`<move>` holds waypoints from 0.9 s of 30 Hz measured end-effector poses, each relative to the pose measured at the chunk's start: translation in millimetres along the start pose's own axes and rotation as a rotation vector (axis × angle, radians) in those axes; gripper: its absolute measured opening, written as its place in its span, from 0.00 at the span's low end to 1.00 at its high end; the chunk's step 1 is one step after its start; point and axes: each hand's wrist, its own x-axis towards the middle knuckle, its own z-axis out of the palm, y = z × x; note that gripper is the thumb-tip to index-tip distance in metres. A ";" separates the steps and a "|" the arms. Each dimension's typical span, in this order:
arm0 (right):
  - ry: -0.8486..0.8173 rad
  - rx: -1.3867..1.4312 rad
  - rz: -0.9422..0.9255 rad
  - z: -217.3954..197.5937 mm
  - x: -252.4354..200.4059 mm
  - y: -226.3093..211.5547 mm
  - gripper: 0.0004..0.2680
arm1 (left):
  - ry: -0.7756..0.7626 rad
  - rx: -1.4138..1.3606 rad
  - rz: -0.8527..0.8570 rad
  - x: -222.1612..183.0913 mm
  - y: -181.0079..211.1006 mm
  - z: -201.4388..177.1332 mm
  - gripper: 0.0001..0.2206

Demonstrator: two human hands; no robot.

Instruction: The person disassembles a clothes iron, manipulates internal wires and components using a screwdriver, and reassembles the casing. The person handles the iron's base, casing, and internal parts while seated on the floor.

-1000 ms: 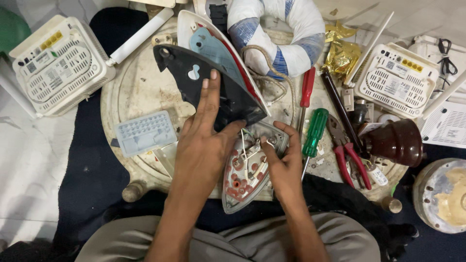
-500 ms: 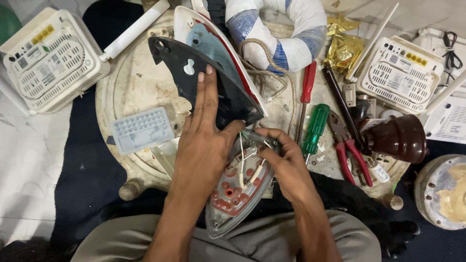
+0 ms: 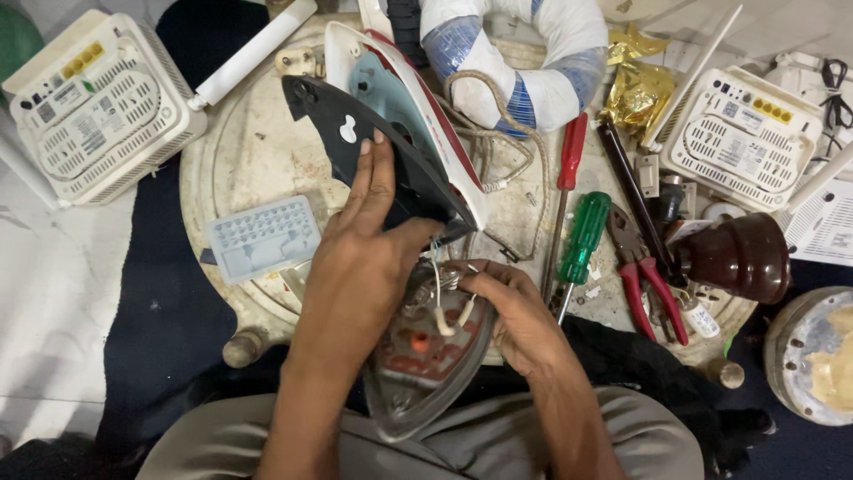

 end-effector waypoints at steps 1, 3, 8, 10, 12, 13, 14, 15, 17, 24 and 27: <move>0.027 0.030 0.009 0.1 1.9 2.1 0.12 | 0.030 -0.031 0.012 0.6 -2.7 -1.7 0.11; 0.081 0.091 0.031 -0.3 6.1 7.3 0.10 | -0.020 -0.123 -0.076 -1.8 -8.2 -6.1 0.16; 0.042 0.079 0.055 -3.4 11.2 15.2 0.10 | -0.092 -0.474 -0.548 -9.2 -18.7 -7.3 0.13; 0.026 0.046 0.042 -1.6 12.1 19.1 0.11 | -0.054 -0.757 -0.717 -6.6 -22.7 -0.4 0.11; -0.035 0.031 -0.014 1.7 12.1 21.8 0.11 | -0.067 -0.873 -0.708 -4.1 -27.1 3.3 0.12; -0.048 0.033 -0.041 2.9 10.7 22.5 0.11 | -0.073 -0.931 -0.702 -3.7 -28.9 3.8 0.13; -0.062 0.033 -0.066 3.8 8.4 23.1 0.11 | -0.098 -0.938 -0.705 -5.1 -29.4 3.9 0.13; -0.076 0.032 -0.090 4.8 7.1 23.1 0.11 | -0.122 -0.945 -0.707 -6.4 -29.0 4.3 0.14; 0.006 0.035 -0.098 6.9 6.8 22.4 0.10 | -0.154 -0.919 -0.621 -6.9 -25.6 6.9 0.15; 0.132 0.008 -0.175 -11.7 0.3 6.8 0.10 | -0.164 -0.690 -0.271 -4.3 7.0 20.7 0.16; 0.112 0.005 -0.185 -18.7 2.0 3.4 0.10 | -0.149 -0.620 -0.404 -4.1 10.1 20.0 0.16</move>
